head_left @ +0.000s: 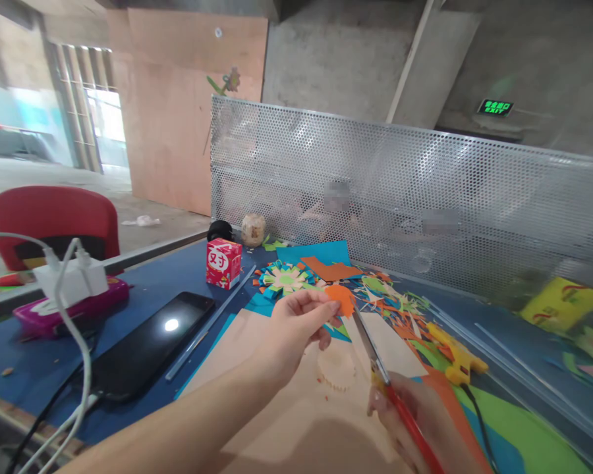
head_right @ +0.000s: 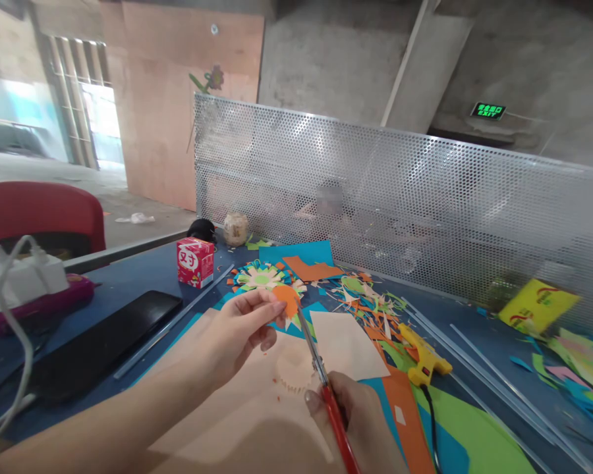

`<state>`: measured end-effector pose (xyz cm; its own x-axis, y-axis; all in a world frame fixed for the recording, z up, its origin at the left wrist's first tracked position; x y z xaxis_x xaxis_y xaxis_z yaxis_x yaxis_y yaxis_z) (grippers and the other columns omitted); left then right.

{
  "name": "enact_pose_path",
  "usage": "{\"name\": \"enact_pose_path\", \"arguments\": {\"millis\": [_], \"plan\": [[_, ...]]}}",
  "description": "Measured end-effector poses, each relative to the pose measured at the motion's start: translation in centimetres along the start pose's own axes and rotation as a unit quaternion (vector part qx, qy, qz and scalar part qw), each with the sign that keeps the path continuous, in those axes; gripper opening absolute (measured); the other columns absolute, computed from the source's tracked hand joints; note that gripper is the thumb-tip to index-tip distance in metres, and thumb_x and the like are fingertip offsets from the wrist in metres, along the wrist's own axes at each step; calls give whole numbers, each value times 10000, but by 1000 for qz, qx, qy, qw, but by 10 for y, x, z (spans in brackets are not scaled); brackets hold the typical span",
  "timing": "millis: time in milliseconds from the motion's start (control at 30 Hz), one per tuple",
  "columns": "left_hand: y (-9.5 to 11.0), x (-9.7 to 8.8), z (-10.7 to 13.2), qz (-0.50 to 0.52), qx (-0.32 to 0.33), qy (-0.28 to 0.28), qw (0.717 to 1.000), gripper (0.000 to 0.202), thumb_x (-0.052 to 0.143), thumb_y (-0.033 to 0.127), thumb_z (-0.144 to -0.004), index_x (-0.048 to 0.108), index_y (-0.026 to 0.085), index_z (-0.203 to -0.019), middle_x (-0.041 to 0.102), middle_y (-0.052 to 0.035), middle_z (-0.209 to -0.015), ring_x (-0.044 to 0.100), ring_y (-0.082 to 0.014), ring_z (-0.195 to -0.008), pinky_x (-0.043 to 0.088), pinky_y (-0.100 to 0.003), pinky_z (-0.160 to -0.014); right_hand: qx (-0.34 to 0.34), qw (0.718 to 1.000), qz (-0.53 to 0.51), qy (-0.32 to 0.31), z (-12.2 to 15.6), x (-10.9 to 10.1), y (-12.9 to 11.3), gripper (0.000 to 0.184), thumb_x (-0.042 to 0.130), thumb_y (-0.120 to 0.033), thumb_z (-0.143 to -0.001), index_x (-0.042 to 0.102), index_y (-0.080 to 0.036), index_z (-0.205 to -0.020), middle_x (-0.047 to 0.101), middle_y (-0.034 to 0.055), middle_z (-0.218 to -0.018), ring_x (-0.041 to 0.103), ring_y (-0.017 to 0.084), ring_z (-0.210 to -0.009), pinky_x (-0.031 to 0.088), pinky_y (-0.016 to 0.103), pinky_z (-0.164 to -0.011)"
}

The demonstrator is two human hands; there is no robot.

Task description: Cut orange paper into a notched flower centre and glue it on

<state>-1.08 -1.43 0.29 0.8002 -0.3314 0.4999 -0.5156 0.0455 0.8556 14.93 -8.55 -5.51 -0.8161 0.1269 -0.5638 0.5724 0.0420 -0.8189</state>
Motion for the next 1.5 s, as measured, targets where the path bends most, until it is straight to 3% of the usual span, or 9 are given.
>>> {"name": "enact_pose_path", "arguments": {"millis": [200, 367, 567, 767, 900, 1500], "plan": [[-2, 2, 2, -18, -4, -45, 999, 161, 697, 238, -646, 591, 118, -631, 598, -11, -576, 468, -50, -441, 340, -160, -373, 33, 997, -54, -36, 4, -2, -9, 535, 407, -731, -687, 413, -201, -614, 274, -94, -396, 234, 42, -309, 177, 172, -299], [-1, 0, 1, -28, 27, -34, 999, 143, 704, 225, -627, 600, 132, -659, 618, -2, -586, 422, -35, -372, 336, -176, -351, 24, 998, -55, -33, 8, -6, -18, 530, 415, -725, -692, 409, -202, -606, 236, -96, -413, 219, 46, -334, 175, 173, -306], [0, -1, 0, -56, 19, -34, 998, 144, 705, 241, -626, 615, 132, -652, 622, -8, -595, 422, -36, -358, 344, -180, -335, -5, 999, -51, -2, 10, -6, -23, 559, 417, -737, -677, 434, -184, -594, 382, -45, -543, 328, 64, -438, 234, 163, -346], [0, -3, 0, -65, 19, -39, 997, 128, 697, 240, -634, 632, 133, -661, 587, 6, -566, 410, -26, -340, 339, -169, -327, 41, 997, -52, -44, 11, -8, -21, 562, 382, -717, -714, 507, -172, -666, 267, -82, -469, 249, 55, -364, 190, 180, -329], [0, -5, -1, -78, 14, -50, 996, 110, 679, 238, -659, 636, 139, -682, 577, 13, -570, 407, -20, -330, 320, -162, -323, 44, 996, -49, -58, 11, -9, -18, 546, 376, -702, -730, 494, -173, -665, 276, -79, -487, 260, 54, -368, 193, 181, -323], [-5, 4, 4, -34, -46, -70, 996, 140, 673, 202, -677, 599, 117, -594, 588, 9, -529, 440, -35, -370, 352, -152, -325, 44, 998, -49, 10, 14, -2, -16, 519, 409, -688, -723, 493, -185, -624, 233, -80, -436, 231, 54, -350, 153, 183, -306]]}}
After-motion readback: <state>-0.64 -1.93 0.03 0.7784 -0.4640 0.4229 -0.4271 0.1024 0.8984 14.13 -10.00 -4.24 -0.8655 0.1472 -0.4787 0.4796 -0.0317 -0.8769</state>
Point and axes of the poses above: each hand's wrist, its own z-axis away from the middle knuckle, its own x-axis out of the palm, y = z × x, the point moved 1 cm from there along -z, towards the middle knuckle
